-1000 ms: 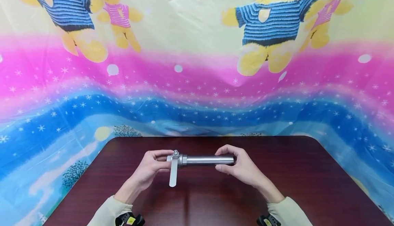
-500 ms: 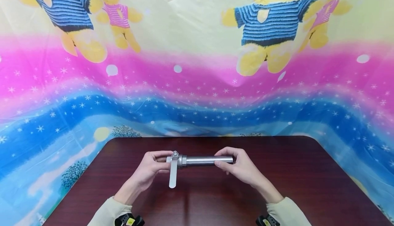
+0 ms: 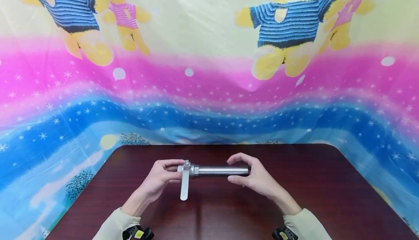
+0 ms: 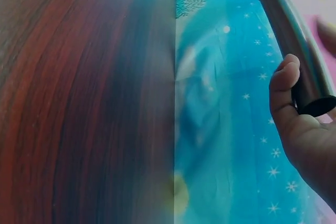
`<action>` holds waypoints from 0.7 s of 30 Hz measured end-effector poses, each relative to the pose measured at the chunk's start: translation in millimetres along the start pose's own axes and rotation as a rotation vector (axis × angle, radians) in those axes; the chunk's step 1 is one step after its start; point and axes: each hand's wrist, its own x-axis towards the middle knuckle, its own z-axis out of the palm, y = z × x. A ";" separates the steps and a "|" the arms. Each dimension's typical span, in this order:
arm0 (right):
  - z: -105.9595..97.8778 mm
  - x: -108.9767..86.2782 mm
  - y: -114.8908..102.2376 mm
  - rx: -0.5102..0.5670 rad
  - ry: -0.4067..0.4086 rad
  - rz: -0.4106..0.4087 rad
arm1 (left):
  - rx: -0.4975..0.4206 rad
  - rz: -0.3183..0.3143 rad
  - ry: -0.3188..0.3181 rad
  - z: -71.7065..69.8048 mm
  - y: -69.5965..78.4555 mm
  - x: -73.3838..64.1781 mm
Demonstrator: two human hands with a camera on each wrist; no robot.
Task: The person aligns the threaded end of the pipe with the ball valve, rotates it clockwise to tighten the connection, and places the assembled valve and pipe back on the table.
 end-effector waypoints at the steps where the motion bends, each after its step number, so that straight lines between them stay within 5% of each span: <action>1: 0.0 -0.4 0.0 0.002 -0.004 -0.003 | 0.000 0.000 0.000 0.1 -0.1 -0.2; 21: -0.1 -0.7 -0.1 -0.039 -0.001 0.066 | 0.001 0.005 -0.003 0.1 -0.3 -0.7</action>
